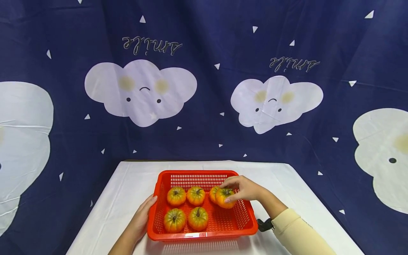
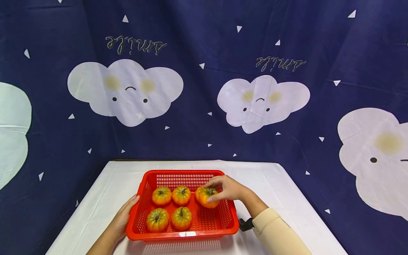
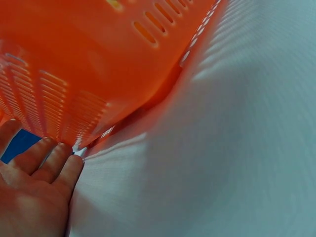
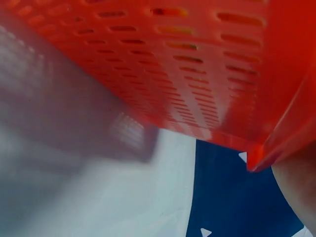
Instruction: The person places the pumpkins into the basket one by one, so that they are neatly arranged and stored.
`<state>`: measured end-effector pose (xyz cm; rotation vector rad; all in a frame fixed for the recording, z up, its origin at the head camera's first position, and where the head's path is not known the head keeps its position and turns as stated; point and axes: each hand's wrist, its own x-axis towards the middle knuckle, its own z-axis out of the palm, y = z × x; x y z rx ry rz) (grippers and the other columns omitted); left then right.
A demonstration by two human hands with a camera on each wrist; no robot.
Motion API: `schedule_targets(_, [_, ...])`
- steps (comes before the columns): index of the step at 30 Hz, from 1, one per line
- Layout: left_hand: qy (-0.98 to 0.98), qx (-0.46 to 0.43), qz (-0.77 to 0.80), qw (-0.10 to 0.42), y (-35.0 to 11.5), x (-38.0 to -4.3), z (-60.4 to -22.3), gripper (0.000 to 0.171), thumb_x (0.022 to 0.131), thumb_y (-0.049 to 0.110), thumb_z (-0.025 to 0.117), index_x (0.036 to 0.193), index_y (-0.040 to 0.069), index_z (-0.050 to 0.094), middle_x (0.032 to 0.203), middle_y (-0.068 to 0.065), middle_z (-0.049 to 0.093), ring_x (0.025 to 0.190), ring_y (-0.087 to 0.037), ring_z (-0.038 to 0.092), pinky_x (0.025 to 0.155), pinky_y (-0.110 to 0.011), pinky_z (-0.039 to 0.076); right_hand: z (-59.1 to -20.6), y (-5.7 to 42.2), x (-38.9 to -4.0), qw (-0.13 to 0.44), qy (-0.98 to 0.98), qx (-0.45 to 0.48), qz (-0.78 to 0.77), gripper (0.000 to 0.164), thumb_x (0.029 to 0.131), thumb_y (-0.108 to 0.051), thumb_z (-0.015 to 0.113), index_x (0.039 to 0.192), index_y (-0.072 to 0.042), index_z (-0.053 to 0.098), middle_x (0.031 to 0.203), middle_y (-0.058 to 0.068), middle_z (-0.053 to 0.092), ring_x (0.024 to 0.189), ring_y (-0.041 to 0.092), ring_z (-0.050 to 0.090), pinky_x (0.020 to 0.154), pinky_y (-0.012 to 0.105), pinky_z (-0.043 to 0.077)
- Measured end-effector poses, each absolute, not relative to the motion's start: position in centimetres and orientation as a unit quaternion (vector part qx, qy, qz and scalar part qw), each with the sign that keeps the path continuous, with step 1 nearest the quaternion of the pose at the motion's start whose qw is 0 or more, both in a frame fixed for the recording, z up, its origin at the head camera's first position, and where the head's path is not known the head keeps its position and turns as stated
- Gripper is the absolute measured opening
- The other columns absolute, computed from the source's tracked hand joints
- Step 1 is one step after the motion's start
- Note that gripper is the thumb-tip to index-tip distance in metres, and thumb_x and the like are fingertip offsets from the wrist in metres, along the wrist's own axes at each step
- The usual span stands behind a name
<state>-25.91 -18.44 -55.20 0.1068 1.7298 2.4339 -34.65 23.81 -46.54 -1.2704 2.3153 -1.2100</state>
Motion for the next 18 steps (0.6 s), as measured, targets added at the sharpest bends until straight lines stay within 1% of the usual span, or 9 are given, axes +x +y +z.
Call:
schedule_targets(2, [0.576, 0.034, 0.813, 0.078, -18.4, -25.9, -55.2, 0.067, 0.111, 0.036, 0.048, 0.163, -0.002, 0.031, 0.161, -0.027, 0.037, 0.146, -0.041, 0.038, 0.113, -0.051, 0.04, -46.6, 23.5, -34.4, 0.109, 0.802, -0.439, -0.39, 0.047, 0.088, -0.028, 0.089, 0.129, -0.01, 0.075, 0.127, 0.0, 0.07, 0.117, 0.021, 0.066, 0.102, 0.038, 0.053])
schedule_targets(5, [0.575, 0.032, 0.814, 0.079, -18.5, -25.7, -55.4, 0.067, 0.111, 0.036, 0.048, 0.163, -0.003, 0.03, 0.161, -0.027, 0.037, 0.145, -0.04, 0.039, 0.112, -0.05, 0.042, -46.7, 22.7, -33.8, 0.093, 0.823, -0.454, -0.328, 0.049, 0.087, -0.041, 0.089, 0.126, -0.015, 0.077, 0.126, -0.006, 0.07, 0.116, 0.015, 0.065, 0.1, 0.036, 0.054])
schedule_targets(9, [0.571, 0.034, 0.816, 0.082, -18.5, -25.7, -55.5, 0.066, 0.111, 0.036, 0.048, 0.163, -0.003, 0.03, 0.161, -0.028, 0.037, 0.144, -0.04, 0.04, 0.111, -0.049, 0.043, -46.6, 21.4, -32.8, 0.086, 0.84, -0.48, -0.238, 0.053, 0.087, -0.051, 0.085, 0.125, -0.015, 0.077, 0.126, -0.01, 0.07, 0.119, 0.011, 0.062, 0.102, 0.036, 0.052])
schedule_targets(14, [0.575, 0.04, 0.814, 0.075, -18.4, -26.0, -55.4, 0.066, 0.111, 0.036, 0.048, 0.162, -0.003, 0.031, 0.161, -0.028, 0.038, 0.144, -0.041, 0.04, 0.112, -0.05, 0.042, -47.0, 20.3, -32.3, 0.089, 0.844, -0.508, -0.15, 0.052, 0.086, -0.053, 0.086, 0.122, -0.016, 0.078, 0.12, -0.013, 0.07, 0.115, 0.007, 0.062, 0.102, 0.032, 0.051])
schedule_targets(18, [0.574, 0.038, 0.815, 0.075, -18.4, -25.8, -55.4, 0.067, 0.111, 0.036, 0.047, 0.162, -0.004, 0.031, 0.16, -0.028, 0.038, 0.145, -0.042, 0.04, 0.112, -0.05, 0.041, -47.5, 19.8, -31.9, 0.102, 0.849, -0.502, -0.127, 0.052, 0.083, -0.054, 0.087, 0.121, -0.019, 0.078, 0.119, -0.014, 0.07, 0.114, 0.005, 0.061, 0.101, 0.029, 0.051])
